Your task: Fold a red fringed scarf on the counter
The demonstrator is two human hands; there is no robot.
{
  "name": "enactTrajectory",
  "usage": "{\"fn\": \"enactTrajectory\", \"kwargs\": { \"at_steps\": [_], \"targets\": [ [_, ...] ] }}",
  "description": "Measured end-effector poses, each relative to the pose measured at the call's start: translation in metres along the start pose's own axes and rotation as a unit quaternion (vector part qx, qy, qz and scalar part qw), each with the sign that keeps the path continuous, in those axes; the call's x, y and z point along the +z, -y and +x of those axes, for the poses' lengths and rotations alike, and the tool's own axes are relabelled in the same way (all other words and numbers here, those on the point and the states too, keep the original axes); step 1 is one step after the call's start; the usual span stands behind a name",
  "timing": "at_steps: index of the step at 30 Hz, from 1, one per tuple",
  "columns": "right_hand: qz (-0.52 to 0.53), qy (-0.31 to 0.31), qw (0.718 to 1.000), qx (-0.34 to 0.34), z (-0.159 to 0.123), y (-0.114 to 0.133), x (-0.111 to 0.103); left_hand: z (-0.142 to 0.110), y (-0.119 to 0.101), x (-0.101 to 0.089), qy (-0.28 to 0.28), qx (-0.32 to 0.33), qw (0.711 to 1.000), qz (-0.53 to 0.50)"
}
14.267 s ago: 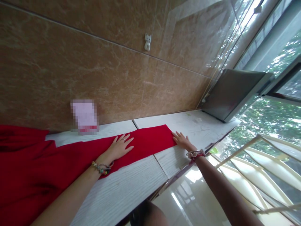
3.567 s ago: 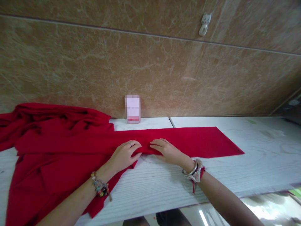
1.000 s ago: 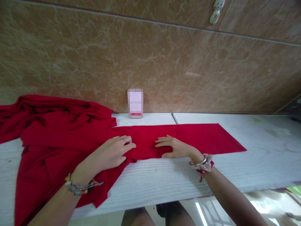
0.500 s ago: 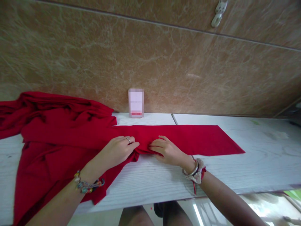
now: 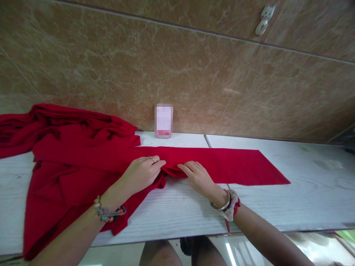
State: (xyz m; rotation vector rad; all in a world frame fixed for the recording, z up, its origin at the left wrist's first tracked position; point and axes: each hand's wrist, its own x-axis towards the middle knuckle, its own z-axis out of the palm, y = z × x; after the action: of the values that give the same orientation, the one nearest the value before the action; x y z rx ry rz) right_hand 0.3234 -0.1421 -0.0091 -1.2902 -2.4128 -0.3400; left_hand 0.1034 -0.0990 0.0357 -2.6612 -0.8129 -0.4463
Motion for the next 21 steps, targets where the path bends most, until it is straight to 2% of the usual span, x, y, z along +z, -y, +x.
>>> {"fn": "enactTrajectory", "kwargs": {
  "at_steps": [3, 8, 12, 17, 19, 21],
  "targets": [
    [0.002, -0.028, 0.999, -0.025, -0.002, -0.011, -0.004, 0.000, 0.001, -0.002, 0.045, 0.011, 0.999, -0.006],
    [0.030, -0.048, 0.996, -0.073, -0.004, -0.020, -0.017, -0.002, 0.002, 0.001, 0.096, 0.087, 0.991, -0.024],
    [0.057, -0.030, 0.994, -0.087, -0.005, -0.020, -0.024, -0.001, 0.001, -0.003, 0.104, 0.092, 0.990, -0.006],
    [0.084, -0.043, 0.994, -0.055, -0.008, -0.025, -0.029, -0.001, 0.000, -0.008, 0.091, 0.075, 0.993, -0.006],
    [0.102, -0.027, 0.993, -0.050, -0.008, -0.026, -0.029, -0.003, -0.001, -0.006, 0.099, 0.084, 0.991, -0.018],
    [0.126, 0.028, 0.990, -0.054, -0.008, -0.026, -0.028, -0.005, -0.003, -0.002, 0.111, 0.101, 0.988, -0.034]
  ]
}}
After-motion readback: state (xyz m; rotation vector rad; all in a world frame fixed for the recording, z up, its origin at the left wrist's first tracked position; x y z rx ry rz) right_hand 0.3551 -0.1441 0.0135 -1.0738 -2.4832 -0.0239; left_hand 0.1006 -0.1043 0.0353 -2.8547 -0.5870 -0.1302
